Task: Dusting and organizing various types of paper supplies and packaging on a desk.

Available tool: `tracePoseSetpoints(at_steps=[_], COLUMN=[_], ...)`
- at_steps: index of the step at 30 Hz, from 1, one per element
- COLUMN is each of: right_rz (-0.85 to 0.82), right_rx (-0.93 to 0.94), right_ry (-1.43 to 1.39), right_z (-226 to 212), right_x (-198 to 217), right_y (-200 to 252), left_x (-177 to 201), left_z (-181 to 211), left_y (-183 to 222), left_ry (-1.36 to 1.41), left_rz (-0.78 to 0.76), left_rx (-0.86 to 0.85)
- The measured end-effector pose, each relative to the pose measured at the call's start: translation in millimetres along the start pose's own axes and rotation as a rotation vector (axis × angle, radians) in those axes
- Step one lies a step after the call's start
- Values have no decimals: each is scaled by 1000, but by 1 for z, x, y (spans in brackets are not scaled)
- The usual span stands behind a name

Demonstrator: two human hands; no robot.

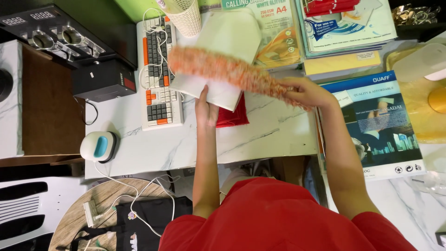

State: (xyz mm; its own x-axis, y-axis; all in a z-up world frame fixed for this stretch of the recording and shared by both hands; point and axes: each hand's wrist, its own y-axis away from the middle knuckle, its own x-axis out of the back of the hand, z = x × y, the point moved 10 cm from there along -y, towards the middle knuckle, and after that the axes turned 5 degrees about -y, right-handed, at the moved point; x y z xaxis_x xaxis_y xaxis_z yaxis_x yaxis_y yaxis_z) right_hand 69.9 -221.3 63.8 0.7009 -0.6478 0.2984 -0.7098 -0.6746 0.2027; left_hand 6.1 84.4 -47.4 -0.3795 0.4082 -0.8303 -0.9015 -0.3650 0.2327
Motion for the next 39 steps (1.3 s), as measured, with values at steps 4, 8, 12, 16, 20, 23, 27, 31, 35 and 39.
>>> tracePoseSetpoints(at_steps=[4,8,12,16,20,23,27,31,35,39], right_rz=[203,579,678,643,688,605,388,530,832,961], right_rx=[166,210,331,192,172,283,332,393,198,289], right_ry=[23,199,487,544,823,613,12,70,73,1], right_z=[-4,27,26,-13,-57,-87,-119,-120,-50,3], right_x=[21,57,57,27,-1,-18,-44,-35,0,30], right_y=[-26,-48,-59,-49,-23,-3,22,42,58,75], left_x=[-30,-56,-81,-89,-128,-154,-176,-199,-224,-162], left_z=[6,6,10,-4,-6,-19,-51,-64,-73,-113], left_y=[19,32,40,43,60,76,88,103,124,78], left_ry=[-86,-131,-209,-349,-731,-987,-1098,-1027,-1006,-997], left_rz=[-6,-39,-110,-161,-292,-350,-516,-710,-938,-750], left_rx=[8,26,0,-26,-203,-253,-317,-375,-219,-128])
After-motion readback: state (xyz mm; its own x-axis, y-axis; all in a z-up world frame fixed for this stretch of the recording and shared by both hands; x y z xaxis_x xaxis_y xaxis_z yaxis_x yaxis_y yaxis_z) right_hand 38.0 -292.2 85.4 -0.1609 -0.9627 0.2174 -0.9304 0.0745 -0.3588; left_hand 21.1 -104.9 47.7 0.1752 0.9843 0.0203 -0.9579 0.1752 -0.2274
